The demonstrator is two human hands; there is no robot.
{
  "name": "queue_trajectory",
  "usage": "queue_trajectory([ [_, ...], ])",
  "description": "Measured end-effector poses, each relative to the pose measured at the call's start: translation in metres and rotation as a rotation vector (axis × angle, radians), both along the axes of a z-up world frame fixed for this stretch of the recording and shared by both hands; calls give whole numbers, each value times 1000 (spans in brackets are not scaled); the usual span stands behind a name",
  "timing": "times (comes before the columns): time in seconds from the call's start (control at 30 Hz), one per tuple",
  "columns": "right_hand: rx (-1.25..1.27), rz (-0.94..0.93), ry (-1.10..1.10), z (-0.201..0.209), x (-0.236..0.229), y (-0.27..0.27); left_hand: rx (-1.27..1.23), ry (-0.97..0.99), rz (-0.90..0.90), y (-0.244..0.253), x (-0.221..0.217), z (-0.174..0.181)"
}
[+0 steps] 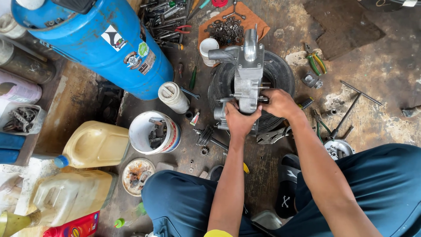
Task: The person assembles a motorcycle gearbox by inserting gears and bearings into the casing. They then remove the gear shaft, place it in a bucket, and continue assembling the gear components by hand.
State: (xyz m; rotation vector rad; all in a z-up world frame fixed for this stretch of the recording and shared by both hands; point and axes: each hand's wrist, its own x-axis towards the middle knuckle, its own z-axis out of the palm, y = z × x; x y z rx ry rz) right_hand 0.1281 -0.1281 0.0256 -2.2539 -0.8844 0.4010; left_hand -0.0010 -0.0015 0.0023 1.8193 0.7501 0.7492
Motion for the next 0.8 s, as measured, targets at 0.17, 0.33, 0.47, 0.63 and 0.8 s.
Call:
queue_trajectory([
  [0.17,55,-15,100,-3,3,0,7,-28,2,-1,2,-5],
  [0.33,-25,-4,100,3,-1,0,31,-56,16,0,3,-9],
  [0.47,-185,39,43,6,0,4,66,-71,23,0,5,-17],
  [0.63,-108,62,128,11,-3,7,84,-78,28,1,4,-13],
  [0.8,-44,15,186,-3,2,5,87,-88,30,0,3,-13],
])
